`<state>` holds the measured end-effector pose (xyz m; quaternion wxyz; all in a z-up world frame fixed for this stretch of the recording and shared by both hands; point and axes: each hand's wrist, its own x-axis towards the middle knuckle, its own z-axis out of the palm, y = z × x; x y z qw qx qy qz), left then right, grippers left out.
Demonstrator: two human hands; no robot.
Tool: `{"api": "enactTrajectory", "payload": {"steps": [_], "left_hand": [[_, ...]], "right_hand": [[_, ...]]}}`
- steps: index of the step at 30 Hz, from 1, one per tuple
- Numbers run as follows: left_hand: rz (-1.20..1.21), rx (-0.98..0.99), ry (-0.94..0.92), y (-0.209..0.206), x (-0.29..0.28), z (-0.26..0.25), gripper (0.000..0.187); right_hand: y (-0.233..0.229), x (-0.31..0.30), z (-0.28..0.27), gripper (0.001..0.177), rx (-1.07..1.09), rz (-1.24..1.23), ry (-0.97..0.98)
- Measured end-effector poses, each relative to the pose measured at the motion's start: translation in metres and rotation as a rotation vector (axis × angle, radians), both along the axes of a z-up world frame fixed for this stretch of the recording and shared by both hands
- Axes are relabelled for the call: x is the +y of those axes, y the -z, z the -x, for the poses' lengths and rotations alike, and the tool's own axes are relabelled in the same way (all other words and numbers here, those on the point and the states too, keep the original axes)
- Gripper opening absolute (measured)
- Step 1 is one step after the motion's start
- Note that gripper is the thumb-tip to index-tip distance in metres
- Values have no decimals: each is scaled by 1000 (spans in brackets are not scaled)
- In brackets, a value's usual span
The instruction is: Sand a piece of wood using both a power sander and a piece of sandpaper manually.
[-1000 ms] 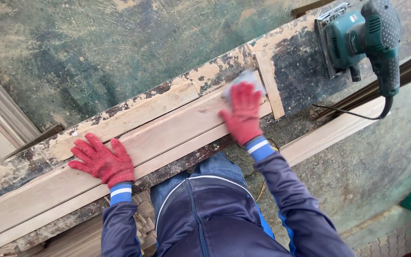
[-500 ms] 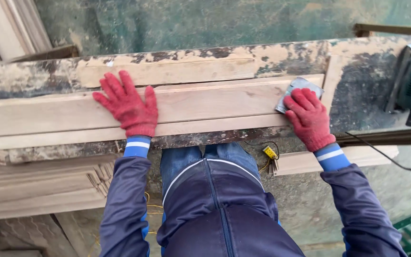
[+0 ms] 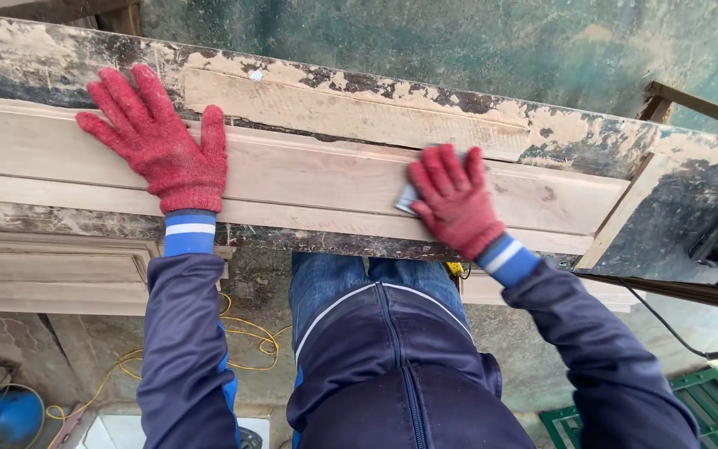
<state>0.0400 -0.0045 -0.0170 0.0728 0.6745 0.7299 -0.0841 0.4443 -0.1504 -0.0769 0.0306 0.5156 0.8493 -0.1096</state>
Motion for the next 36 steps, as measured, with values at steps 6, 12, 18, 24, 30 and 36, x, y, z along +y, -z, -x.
{"api": "enactTrajectory", "payload": {"steps": [6, 12, 18, 24, 30, 36], "left_hand": [[70, -8, 11, -13, 6, -3, 91], [78, 6, 20, -4, 1, 0, 91], [108, -26, -10, -13, 6, -5, 92], [61, -48, 17, -13, 5, -3, 88], [83, -46, 13, -15, 4, -6, 87], [105, -51, 7, -23, 9, -10, 86]], "right_hand": [[-33, 55, 91, 66, 331, 78, -159], [-22, 4, -36, 68, -24, -100, -89], [-29, 15, -14, 57, 53, -22, -76], [-36, 55, 69, 65, 297, 43, -225], [-31, 2, -36, 55, -15, -112, -164], [-28, 26, 33, 56, 26, -86, -167]]}}
